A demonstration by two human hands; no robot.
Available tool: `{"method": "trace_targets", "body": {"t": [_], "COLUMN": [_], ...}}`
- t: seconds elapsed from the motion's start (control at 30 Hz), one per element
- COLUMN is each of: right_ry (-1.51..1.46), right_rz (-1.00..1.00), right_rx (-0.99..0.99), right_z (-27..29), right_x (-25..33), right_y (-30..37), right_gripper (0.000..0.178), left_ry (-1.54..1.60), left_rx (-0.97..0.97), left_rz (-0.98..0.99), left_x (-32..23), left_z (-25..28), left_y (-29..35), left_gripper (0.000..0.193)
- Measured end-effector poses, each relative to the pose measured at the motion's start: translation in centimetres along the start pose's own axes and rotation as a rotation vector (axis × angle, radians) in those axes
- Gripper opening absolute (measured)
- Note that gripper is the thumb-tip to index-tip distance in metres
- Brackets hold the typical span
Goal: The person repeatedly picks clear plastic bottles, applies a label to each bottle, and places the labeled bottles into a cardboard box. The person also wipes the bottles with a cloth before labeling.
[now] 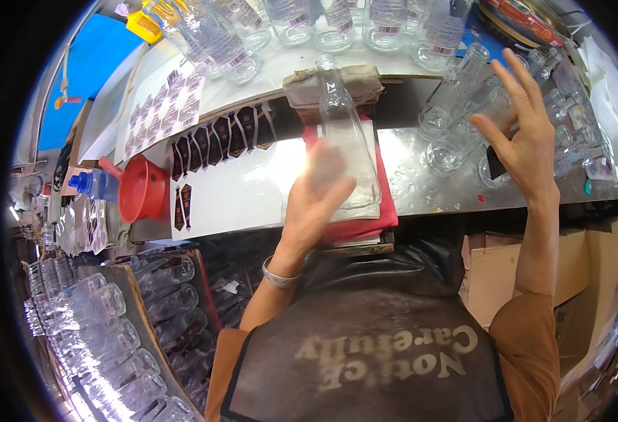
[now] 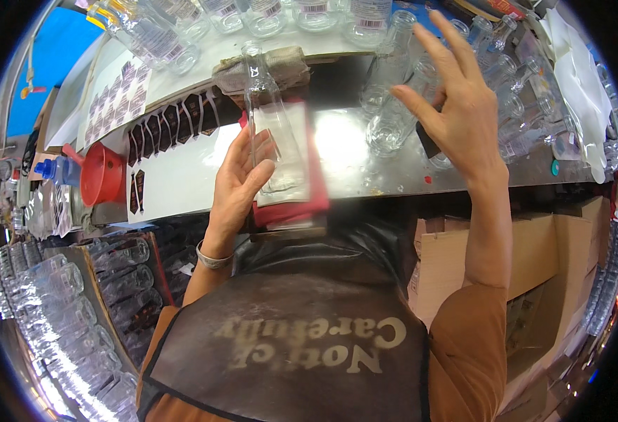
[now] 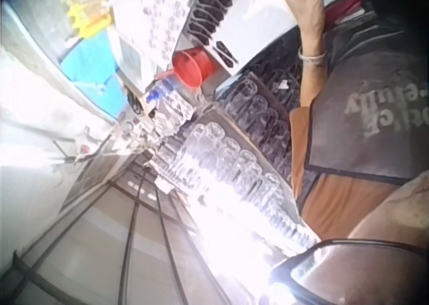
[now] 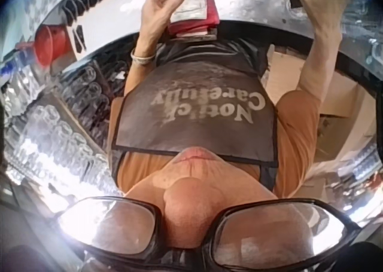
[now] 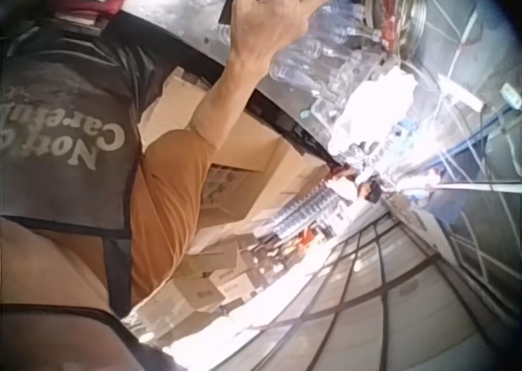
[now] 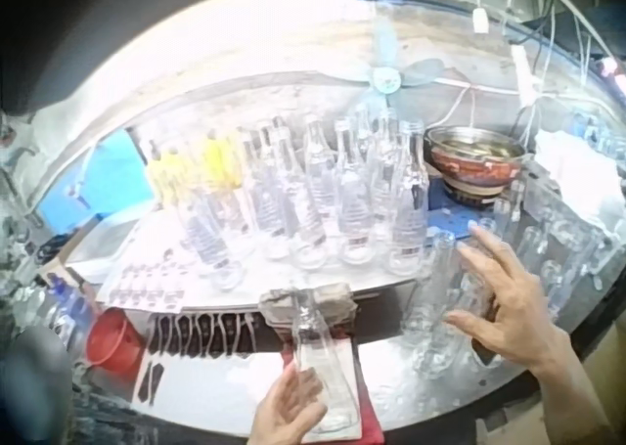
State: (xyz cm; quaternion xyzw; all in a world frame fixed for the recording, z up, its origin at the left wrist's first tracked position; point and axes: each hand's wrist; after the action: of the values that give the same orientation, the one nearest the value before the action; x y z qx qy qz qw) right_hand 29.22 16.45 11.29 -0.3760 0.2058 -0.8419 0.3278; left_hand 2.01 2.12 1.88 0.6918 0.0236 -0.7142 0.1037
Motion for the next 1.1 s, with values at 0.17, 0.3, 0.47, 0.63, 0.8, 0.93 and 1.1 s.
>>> {"method": "trace_targets", "body": {"t": [0.17,0.3,0.47,0.63,0.8,0.93,1.1], "right_ry": [-0.079,-0.612,-0.822,-0.946,-0.944,-0.962,-0.931], "right_rz": [0.093,-0.246,-0.548,-0.628,-0.69,-0.746,-0.672], "right_rx": [-0.201,0.158,0.39,0.409,0.322,0.169,0.219], "right_z": [1.0,-4.6,-11.6,-12.1,-10.4,-10.5,-11.3], "right_x": [2.8,5.2,6.0,5.9,3.8,2.2,2.5], "right_y": [1.9,5.1,8.4,8.8,9.4,9.9,8.8], "right_gripper": [0.047,0.045,0.053,0.053,0.043,0.037,0.034], "left_ry": [-0.072,-0.342,-0.483,-0.509,-0.927,-1.33,-1.426], "left_rx": [-0.034,-0.003,-0.017,-0.065,-0.464,-0.741,-0.674], "left_rz": [-0.041,-0.203,-0.235,-0.206,-0.237,0.013,0.078], "left_x": [0.0,0.3,-0.6,-1.1,2.8,7.6,7.2], "left_z": [0.2,0.9,0.4,1.1,10.6,21.4,23.3], "left_y": [0.7,2.4,2.6,3.5,3.5,5.4,2.9], "left_gripper": [0.082,0.087,0.085,0.082,0.071,0.07,0.068]}}
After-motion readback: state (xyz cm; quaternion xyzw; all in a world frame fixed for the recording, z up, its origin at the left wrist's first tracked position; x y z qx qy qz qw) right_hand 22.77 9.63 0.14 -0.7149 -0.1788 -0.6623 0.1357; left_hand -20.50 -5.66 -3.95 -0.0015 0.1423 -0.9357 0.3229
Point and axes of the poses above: each hand's wrist, its own y-axis away from the middle knuckle, its own z-axis out of the back of the hand, x = y × z, and after that the axes turned 10 degrees about -y, right-handed
